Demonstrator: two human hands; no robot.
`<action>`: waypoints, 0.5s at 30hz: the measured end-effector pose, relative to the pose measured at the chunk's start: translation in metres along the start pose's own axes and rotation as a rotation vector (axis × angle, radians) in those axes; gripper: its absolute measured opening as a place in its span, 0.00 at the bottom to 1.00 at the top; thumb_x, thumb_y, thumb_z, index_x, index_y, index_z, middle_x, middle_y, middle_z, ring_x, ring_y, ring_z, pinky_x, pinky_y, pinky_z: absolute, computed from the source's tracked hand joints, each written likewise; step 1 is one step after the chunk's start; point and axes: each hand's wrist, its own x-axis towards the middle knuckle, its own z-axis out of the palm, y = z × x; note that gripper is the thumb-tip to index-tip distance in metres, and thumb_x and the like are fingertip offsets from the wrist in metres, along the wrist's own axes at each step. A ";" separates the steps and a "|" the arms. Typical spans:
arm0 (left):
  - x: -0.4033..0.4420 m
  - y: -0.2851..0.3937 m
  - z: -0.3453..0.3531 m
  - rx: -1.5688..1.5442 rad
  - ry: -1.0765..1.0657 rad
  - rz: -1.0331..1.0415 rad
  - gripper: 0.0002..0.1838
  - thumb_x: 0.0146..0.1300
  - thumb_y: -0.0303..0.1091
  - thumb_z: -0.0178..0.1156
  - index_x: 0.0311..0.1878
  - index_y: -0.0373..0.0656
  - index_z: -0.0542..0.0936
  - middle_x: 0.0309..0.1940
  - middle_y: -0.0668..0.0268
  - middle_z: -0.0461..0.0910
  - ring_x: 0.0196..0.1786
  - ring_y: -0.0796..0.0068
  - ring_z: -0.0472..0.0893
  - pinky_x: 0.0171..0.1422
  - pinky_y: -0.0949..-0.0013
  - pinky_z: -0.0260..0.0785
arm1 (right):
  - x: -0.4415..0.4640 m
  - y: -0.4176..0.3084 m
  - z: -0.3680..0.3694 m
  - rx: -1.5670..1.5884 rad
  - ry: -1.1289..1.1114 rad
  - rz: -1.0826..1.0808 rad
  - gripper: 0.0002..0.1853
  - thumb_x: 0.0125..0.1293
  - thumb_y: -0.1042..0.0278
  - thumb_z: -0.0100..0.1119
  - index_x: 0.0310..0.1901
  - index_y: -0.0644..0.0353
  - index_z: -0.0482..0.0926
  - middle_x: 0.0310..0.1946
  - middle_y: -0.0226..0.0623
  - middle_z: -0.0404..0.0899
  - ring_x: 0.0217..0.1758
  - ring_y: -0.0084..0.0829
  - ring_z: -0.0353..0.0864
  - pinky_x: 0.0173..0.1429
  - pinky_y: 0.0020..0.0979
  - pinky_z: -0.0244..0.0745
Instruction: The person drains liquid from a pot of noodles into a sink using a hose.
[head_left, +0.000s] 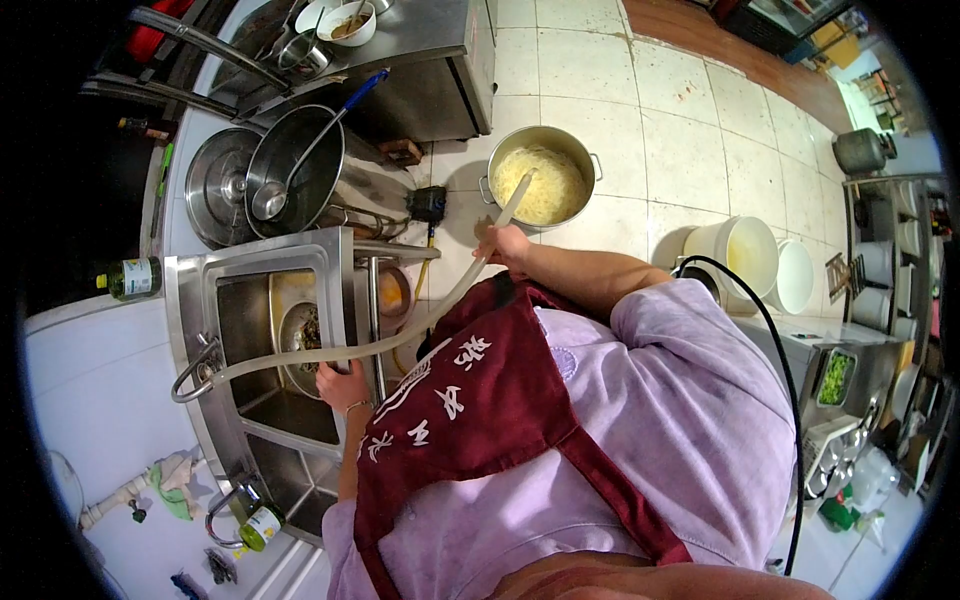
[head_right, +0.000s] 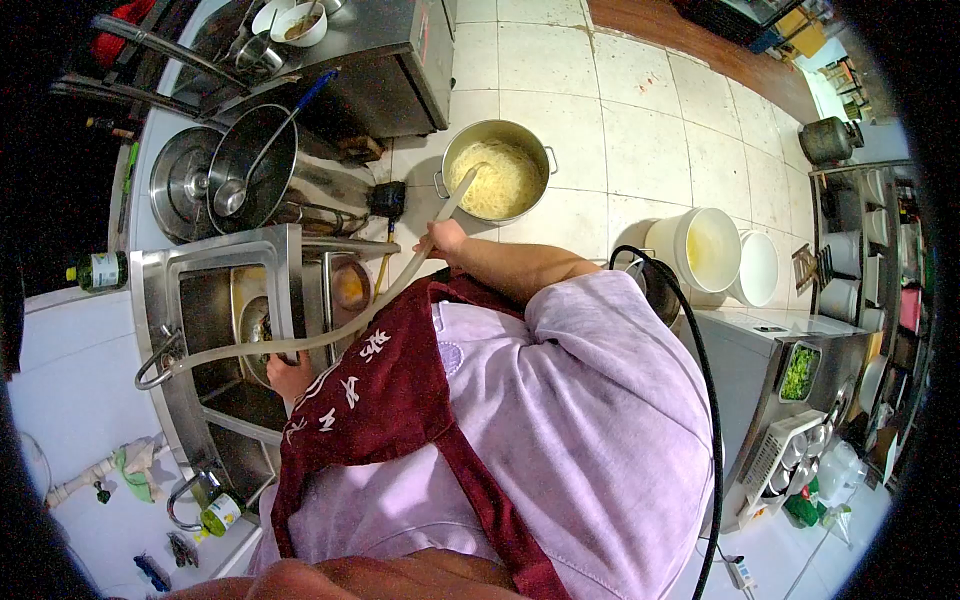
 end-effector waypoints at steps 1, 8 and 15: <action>0.000 0.001 0.000 0.000 0.000 0.000 0.32 0.48 0.51 0.62 0.49 0.34 0.72 0.38 0.51 0.73 0.43 0.50 0.74 0.48 0.53 0.65 | 0.001 0.001 0.000 0.014 -0.008 -0.005 0.13 0.63 0.65 0.44 0.41 0.67 0.67 0.31 0.45 0.72 0.34 0.41 0.78 0.44 0.43 0.76; 0.001 0.001 -0.001 -0.020 -0.017 -0.014 0.32 0.47 0.50 0.63 0.49 0.33 0.72 0.38 0.50 0.74 0.42 0.50 0.74 0.47 0.53 0.66 | 0.002 0.002 0.000 -0.004 0.001 -0.016 0.13 0.63 0.65 0.44 0.42 0.67 0.67 0.30 0.44 0.72 0.35 0.41 0.78 0.44 0.44 0.76; 0.001 -0.001 0.001 -0.001 -0.011 -0.007 0.32 0.47 0.50 0.62 0.49 0.33 0.72 0.38 0.50 0.74 0.43 0.50 0.74 0.47 0.53 0.66 | -0.004 -0.002 0.002 -0.020 0.006 0.001 0.12 0.64 0.66 0.40 0.39 0.66 0.68 0.30 0.44 0.73 0.36 0.42 0.78 0.44 0.44 0.74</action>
